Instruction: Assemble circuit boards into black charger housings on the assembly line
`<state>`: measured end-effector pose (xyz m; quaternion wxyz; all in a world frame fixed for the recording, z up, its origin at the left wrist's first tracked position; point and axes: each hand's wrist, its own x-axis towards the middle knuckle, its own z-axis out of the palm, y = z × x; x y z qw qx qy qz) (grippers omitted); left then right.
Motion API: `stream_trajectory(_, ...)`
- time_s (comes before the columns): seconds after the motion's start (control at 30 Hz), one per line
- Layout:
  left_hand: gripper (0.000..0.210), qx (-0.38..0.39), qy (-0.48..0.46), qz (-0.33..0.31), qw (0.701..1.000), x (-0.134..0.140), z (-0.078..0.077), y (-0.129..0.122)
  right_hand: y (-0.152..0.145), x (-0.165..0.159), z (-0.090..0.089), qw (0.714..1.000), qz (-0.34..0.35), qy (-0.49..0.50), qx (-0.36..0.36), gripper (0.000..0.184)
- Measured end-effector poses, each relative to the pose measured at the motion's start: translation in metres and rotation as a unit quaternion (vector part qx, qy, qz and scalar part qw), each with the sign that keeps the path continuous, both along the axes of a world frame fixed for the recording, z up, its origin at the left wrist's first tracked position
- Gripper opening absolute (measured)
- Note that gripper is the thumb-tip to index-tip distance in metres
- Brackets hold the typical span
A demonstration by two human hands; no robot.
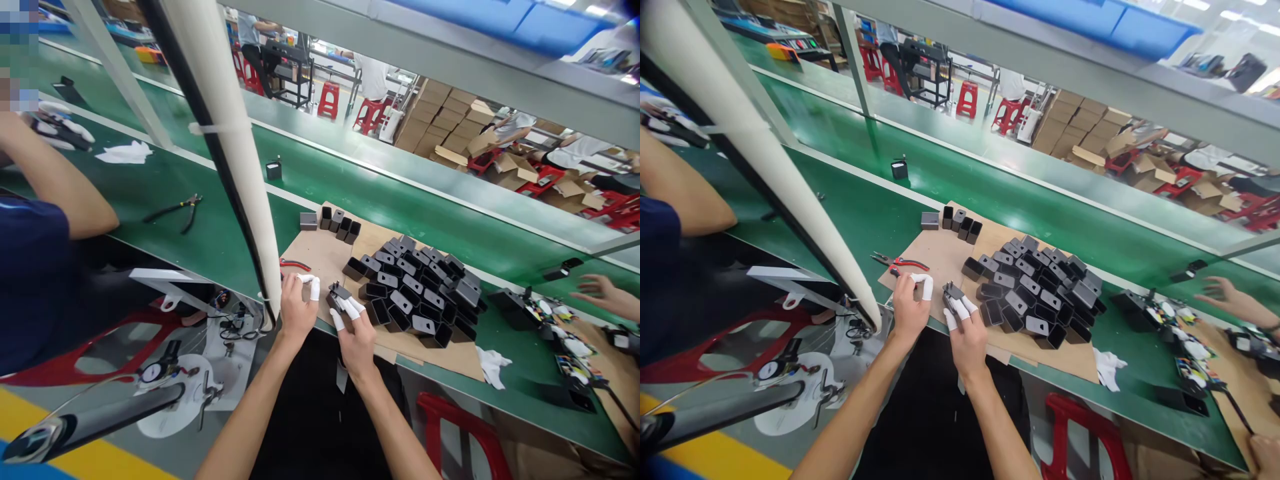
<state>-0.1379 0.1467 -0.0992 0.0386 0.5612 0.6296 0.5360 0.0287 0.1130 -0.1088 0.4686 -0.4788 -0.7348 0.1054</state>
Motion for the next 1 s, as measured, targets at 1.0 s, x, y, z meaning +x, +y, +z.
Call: stream_trajectory(1.0, 0.014, 0.008, 0.004, 0.002, 1.0, -0.0003, -0.0005, -0.0013, 0.0007, 0.0046, 0.0039, 0.999, 0.029, -0.037, -0.026, 0.034)
